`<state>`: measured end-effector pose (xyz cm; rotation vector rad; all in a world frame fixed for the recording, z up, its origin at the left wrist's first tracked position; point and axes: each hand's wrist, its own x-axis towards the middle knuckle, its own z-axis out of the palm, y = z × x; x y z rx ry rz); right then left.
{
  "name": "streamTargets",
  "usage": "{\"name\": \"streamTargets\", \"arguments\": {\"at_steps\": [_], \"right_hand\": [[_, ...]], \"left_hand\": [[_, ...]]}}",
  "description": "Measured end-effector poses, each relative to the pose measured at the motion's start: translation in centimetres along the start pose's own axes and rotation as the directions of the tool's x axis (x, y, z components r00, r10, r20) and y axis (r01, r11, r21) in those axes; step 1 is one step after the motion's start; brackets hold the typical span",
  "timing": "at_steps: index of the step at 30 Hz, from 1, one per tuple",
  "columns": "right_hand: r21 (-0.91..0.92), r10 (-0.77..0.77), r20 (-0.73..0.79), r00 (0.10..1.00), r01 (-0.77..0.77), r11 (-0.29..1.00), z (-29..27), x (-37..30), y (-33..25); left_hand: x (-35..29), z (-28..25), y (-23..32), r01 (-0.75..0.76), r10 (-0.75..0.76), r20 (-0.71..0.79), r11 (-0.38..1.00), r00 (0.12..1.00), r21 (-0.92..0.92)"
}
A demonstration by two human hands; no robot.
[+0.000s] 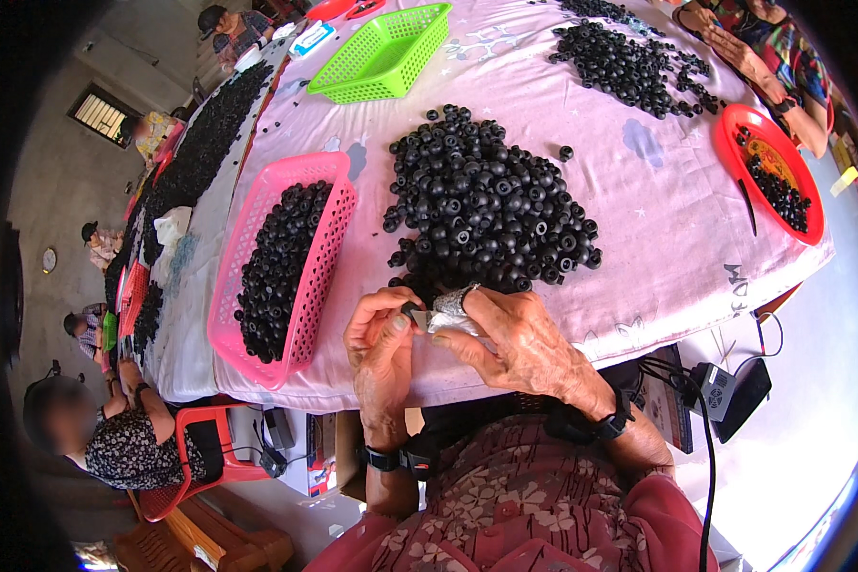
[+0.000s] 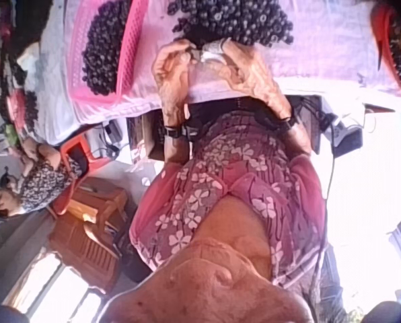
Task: Assembling small black plastic rings or grommets on a production table.
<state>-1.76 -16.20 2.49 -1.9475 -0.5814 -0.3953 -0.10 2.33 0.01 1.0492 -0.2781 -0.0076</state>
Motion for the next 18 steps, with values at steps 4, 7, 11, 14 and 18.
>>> {"name": "streamTargets", "arguments": {"at_steps": [4,7,11,14,18], "right_hand": [[-0.004,-0.017,-0.023,1.0,0.016,1.0,0.14,-0.1,0.23],[-0.006,-0.042,-0.021,0.999,0.042,0.999,0.01,-0.01,0.13],[-0.004,-0.046,-0.014,0.999,0.046,0.999,-0.02,0.01,0.08],[-0.001,-0.048,-0.022,0.999,0.048,0.999,-0.06,-0.08,0.16],[-0.009,-0.03,-0.011,0.999,0.03,0.999,0.04,-0.19,0.35]], "left_hand": [[0.05,0.01,-0.08,-0.01,0.01,0.007,1.0,1.0,0.002],[0.07,0.12,0.02,-0.017,0.017,0.022,1.0,1.0,-0.016],[0.0,-0.11,-0.17,-0.028,0.028,0.019,1.0,0.999,-0.008],[0.01,-0.1,-0.26,-0.033,0.033,0.024,0.999,0.999,-0.005],[-0.02,0.09,-0.1,-0.023,0.023,0.01,1.0,1.0,0.001]]}}
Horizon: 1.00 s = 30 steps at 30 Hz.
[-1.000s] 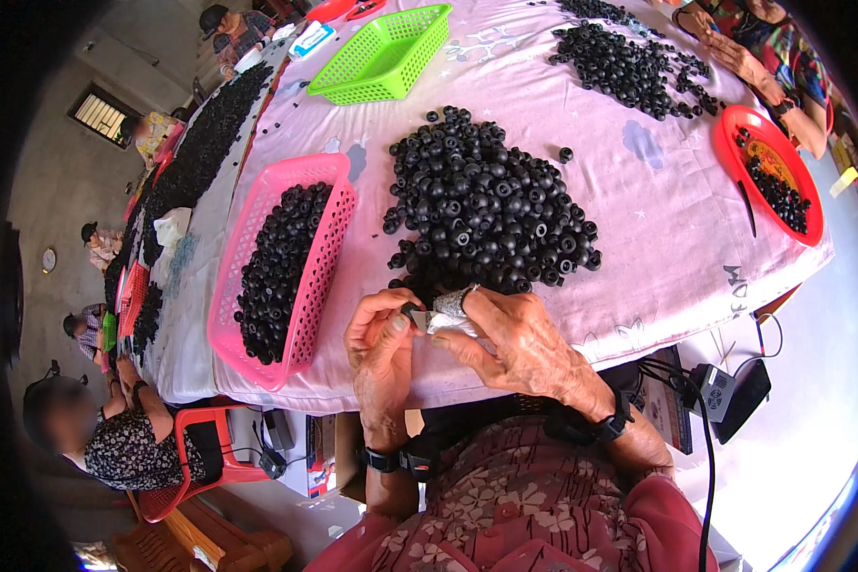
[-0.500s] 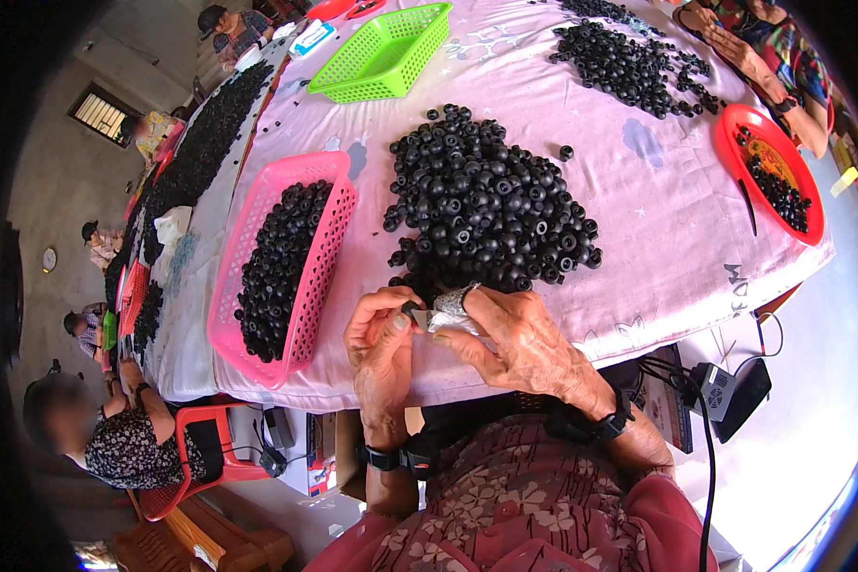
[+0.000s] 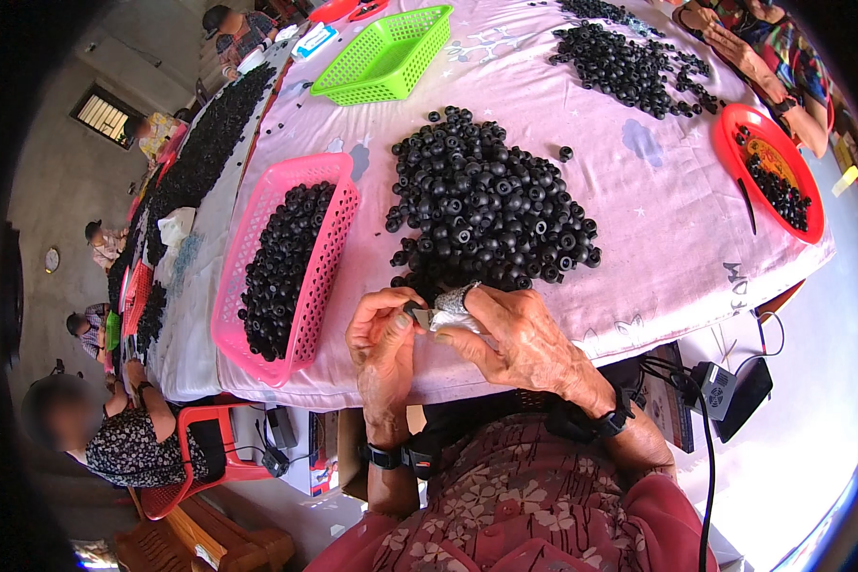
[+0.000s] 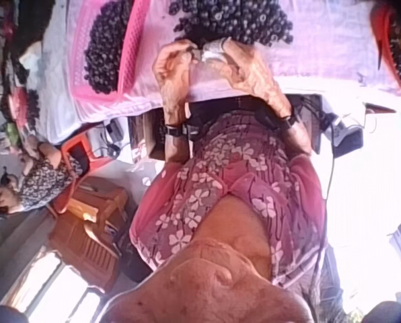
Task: Assembling small black plastic rings or grommets on a production table.
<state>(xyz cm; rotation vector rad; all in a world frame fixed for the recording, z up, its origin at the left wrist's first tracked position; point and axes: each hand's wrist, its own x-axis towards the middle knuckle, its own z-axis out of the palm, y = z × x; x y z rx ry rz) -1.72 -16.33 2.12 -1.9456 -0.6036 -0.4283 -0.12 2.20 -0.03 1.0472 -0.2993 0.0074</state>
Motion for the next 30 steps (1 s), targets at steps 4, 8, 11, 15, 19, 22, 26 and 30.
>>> {"name": "streamTargets", "arguments": {"at_steps": [4,8,11,15,19,22,26,30], "right_hand": [[-0.002,0.001,0.006,1.0,-0.001,1.0,-0.1,-0.1,0.1],[0.013,0.009,0.084,0.996,-0.01,1.0,-0.6,0.1,-0.3],[0.001,0.004,0.078,0.997,-0.004,1.0,-0.7,0.1,-0.5],[0.013,0.005,0.082,0.997,-0.006,1.0,-0.8,0.0,-0.5],[0.019,0.01,0.092,0.996,-0.012,1.0,-0.7,-0.1,-0.4],[0.026,-0.005,0.095,0.996,0.003,1.0,-0.6,-0.2,-0.4],[0.122,0.18,-0.1,0.979,-0.168,0.978,0.3,-0.2,0.5],[0.019,0.089,-0.124,0.988,-0.088,0.996,-0.2,-0.3,0.3]], "left_hand": [[0.0,0.0,-0.1,-0.017,0.017,0.004,1.0,1.0,-0.01],[-0.1,-0.1,-0.1,-0.015,0.015,0.003,1.0,1.0,-0.011],[-0.2,0.0,0.1,-0.016,0.016,-0.001,1.0,1.0,-0.008],[-0.2,0.4,0.2,-0.028,0.028,-0.011,1.0,1.0,0.006],[-0.3,0.0,0.0,-0.033,0.033,-0.001,0.999,0.999,0.001],[-0.4,-0.1,0.2,-0.02,0.02,0.002,0.999,1.0,-0.027],[-0.5,0.2,0.2,0.005,-0.002,0.096,0.999,0.995,-0.037],[-0.5,-0.1,0.5,0.015,-0.013,0.069,0.999,0.998,-0.042]]}}
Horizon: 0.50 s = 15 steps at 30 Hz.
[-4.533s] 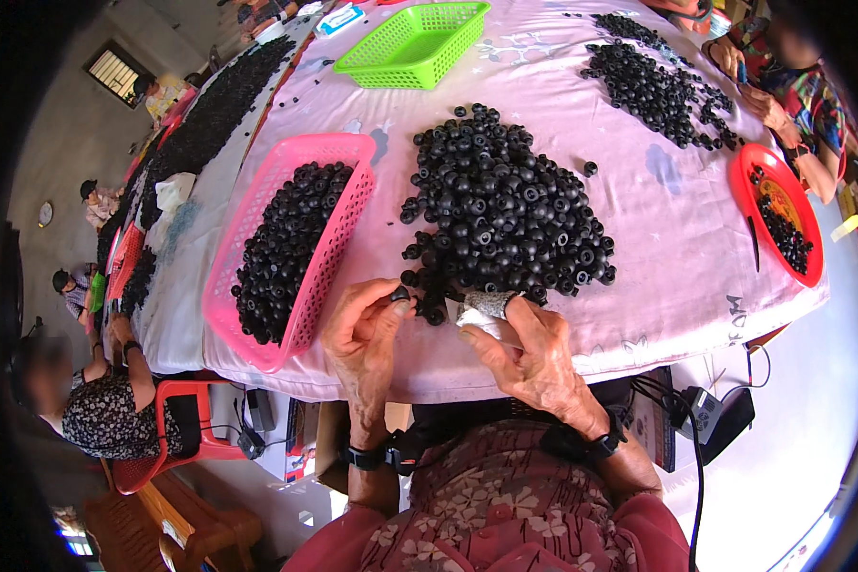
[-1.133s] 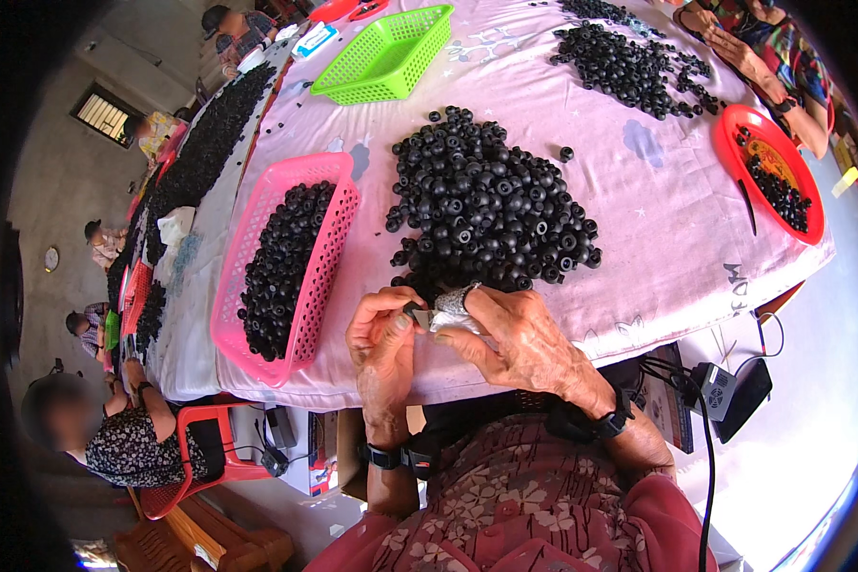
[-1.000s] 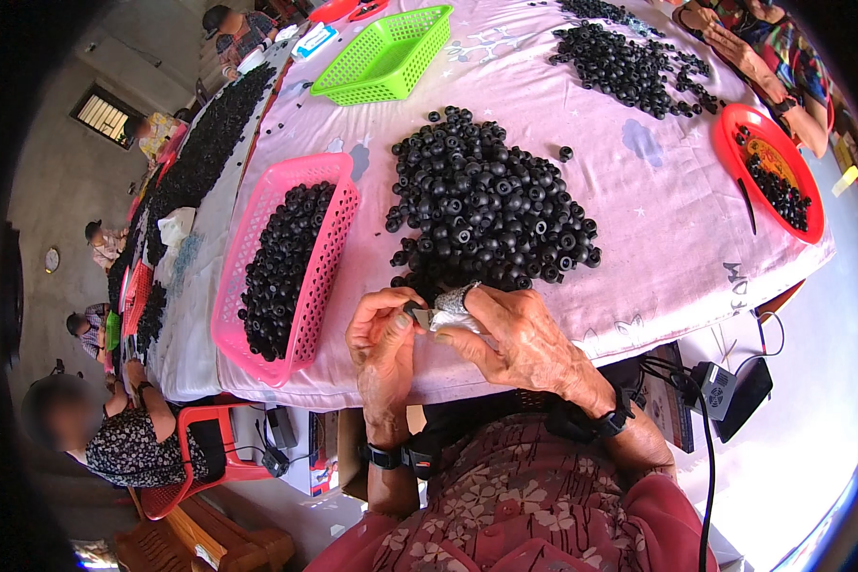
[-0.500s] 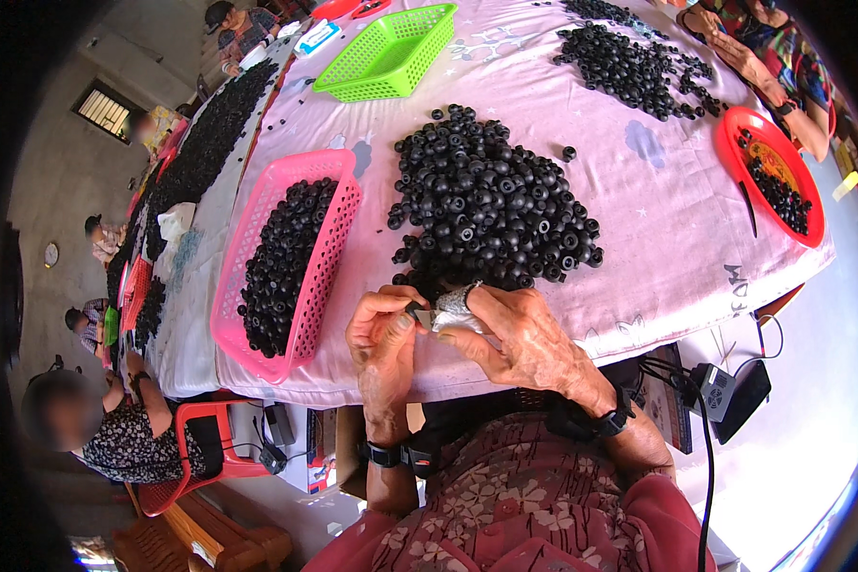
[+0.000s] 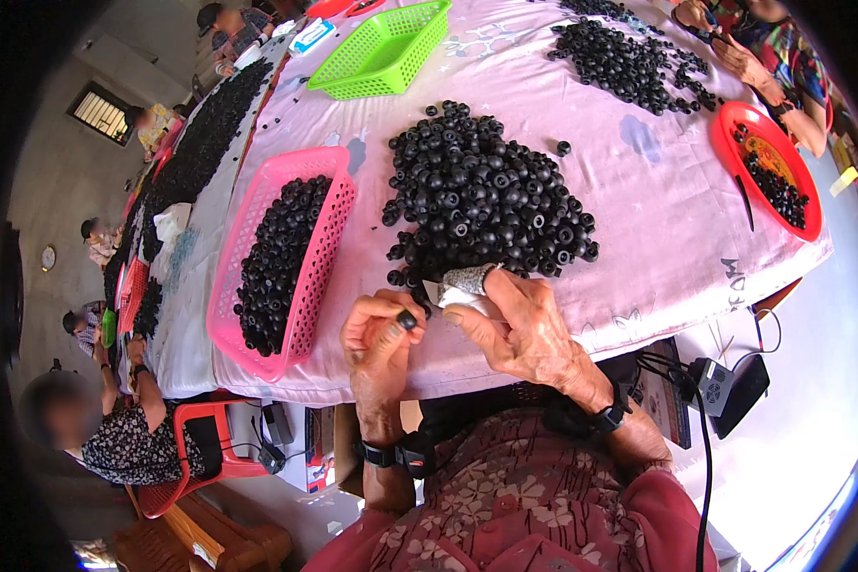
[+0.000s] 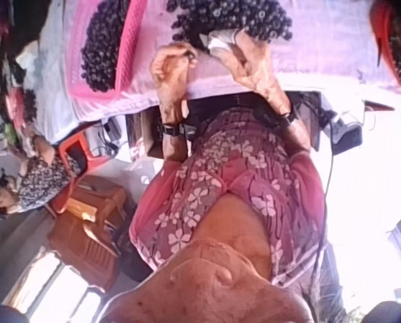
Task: Assembling small black plastic rings or grommets on a production table.
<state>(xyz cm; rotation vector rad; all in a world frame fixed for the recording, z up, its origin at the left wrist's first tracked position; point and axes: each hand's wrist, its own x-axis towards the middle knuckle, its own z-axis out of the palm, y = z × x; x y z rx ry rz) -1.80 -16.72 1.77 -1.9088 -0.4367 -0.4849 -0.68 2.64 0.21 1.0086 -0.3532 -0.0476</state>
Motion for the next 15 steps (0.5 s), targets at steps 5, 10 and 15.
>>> {"name": "streamTargets", "arguments": {"at_steps": [5,10,15], "right_hand": [[0.012,0.01,-0.036,0.999,-0.01,1.0,0.3,-0.07,0.19],[-0.001,0.028,-0.018,0.999,-0.028,1.0,0.09,0.04,-0.03],[-0.046,-0.004,-0.001,1.0,0.004,0.999,0.33,0.04,0.19]], "left_hand": [[0.2,0.09,-0.22,-0.004,0.003,-0.05,1.0,0.999,-0.004],[0.33,0.13,-0.13,0.008,-0.009,-0.029,1.0,1.0,-0.017],[0.36,0.22,-0.13,0.003,-0.005,-0.067,0.999,0.998,-0.033]]}}
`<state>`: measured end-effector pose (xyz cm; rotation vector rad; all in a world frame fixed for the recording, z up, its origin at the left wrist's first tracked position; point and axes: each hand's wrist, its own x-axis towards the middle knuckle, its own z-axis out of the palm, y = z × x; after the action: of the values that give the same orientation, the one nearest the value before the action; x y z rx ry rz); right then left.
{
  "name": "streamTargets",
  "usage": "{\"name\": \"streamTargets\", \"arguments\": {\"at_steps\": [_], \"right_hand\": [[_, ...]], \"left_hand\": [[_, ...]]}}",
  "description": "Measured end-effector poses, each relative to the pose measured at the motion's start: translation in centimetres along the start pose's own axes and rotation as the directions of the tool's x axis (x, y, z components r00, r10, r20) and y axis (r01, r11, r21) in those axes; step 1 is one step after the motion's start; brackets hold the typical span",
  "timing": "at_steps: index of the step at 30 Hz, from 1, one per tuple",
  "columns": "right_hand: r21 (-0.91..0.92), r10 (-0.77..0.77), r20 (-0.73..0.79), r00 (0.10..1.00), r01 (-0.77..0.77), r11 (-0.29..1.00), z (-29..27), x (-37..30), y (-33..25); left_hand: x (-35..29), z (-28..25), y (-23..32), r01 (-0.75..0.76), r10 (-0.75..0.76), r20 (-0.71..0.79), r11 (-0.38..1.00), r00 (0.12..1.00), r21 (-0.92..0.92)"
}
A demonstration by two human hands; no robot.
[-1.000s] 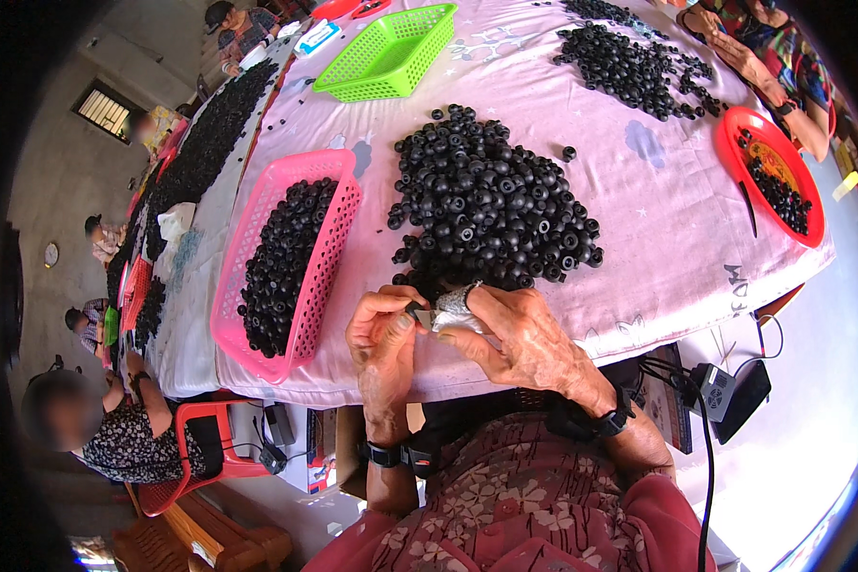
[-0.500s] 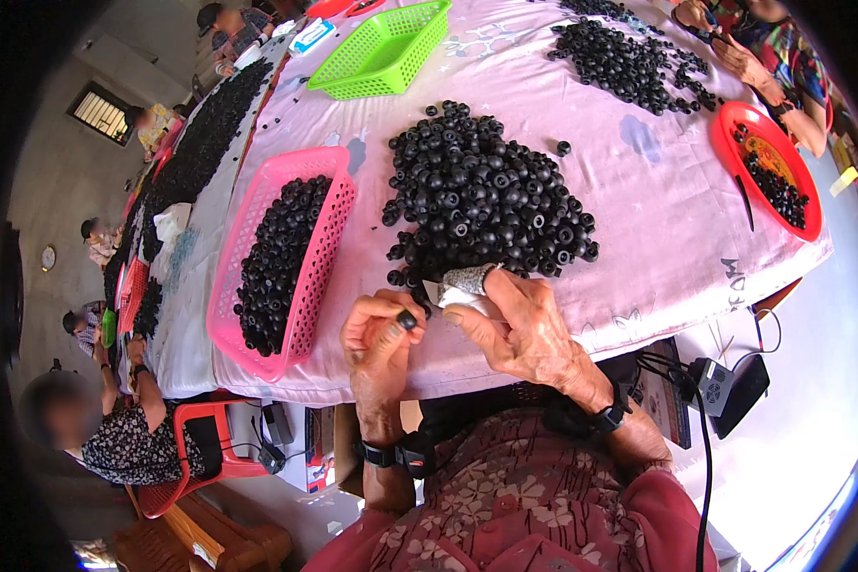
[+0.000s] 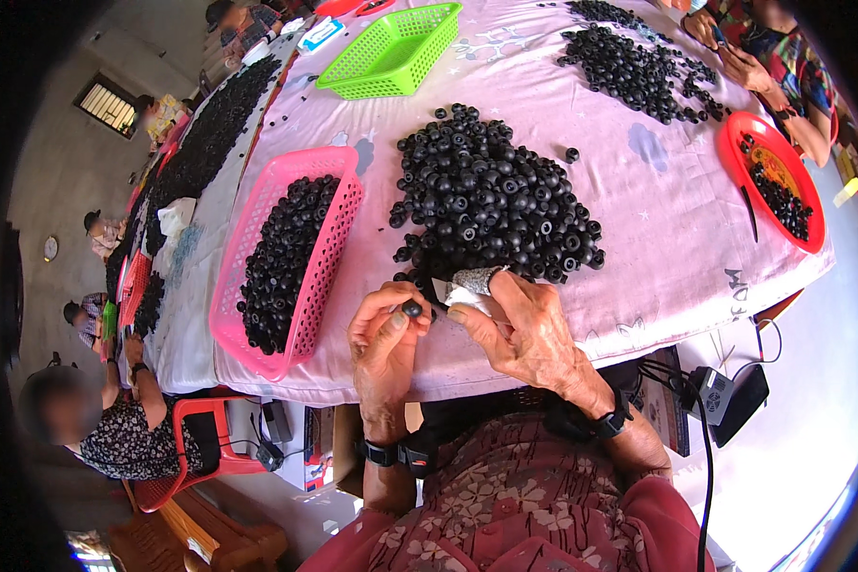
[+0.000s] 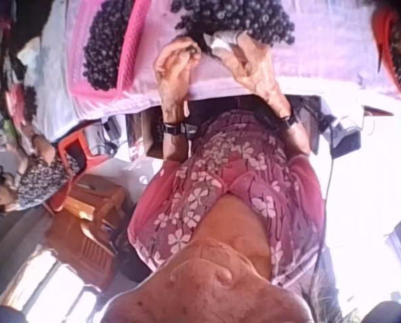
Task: Assembling small black plastic rings or grommets on a production table.
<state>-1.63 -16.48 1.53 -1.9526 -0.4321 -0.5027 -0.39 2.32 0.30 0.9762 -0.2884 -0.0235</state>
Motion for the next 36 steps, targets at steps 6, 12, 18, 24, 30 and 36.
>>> {"name": "streamTargets", "arguments": {"at_steps": [6,12,18,24,30,36], "right_hand": [[-0.007,-0.048,-0.006,0.999,0.048,0.999,0.1,0.1,-0.3],[-0.087,-0.047,0.029,0.998,0.05,0.995,-0.1,0.1,-1.1],[-0.092,0.009,0.034,0.999,-0.006,0.996,-0.2,-0.4,-1.0],[-0.142,-0.033,-0.013,0.999,0.031,0.989,-0.8,-1.0,0.0],[-0.135,-0.015,-0.025,1.0,0.011,0.991,-0.9,-1.4,0.1],[-0.15,0.01,-0.01,1.0,-0.012,0.989,-0.7,-1.5,0.5]], "left_hand": [[0.1,0.0,-0.1,-0.024,0.025,-0.037,0.999,0.999,0.021],[0.2,0.1,0.1,-0.015,0.014,-0.071,1.0,0.997,-0.013],[0.1,0.4,0.4,-0.009,0.007,-0.086,1.0,0.996,-0.022],[0.0,-0.1,-0.2,-0.013,0.013,-0.089,1.0,0.996,0.01],[0.0,0.0,-0.2,0.007,-0.006,-0.098,1.0,0.995,0.012],[-0.3,1.3,0.9,0.033,-0.009,-0.121,0.98,0.993,0.196]]}}
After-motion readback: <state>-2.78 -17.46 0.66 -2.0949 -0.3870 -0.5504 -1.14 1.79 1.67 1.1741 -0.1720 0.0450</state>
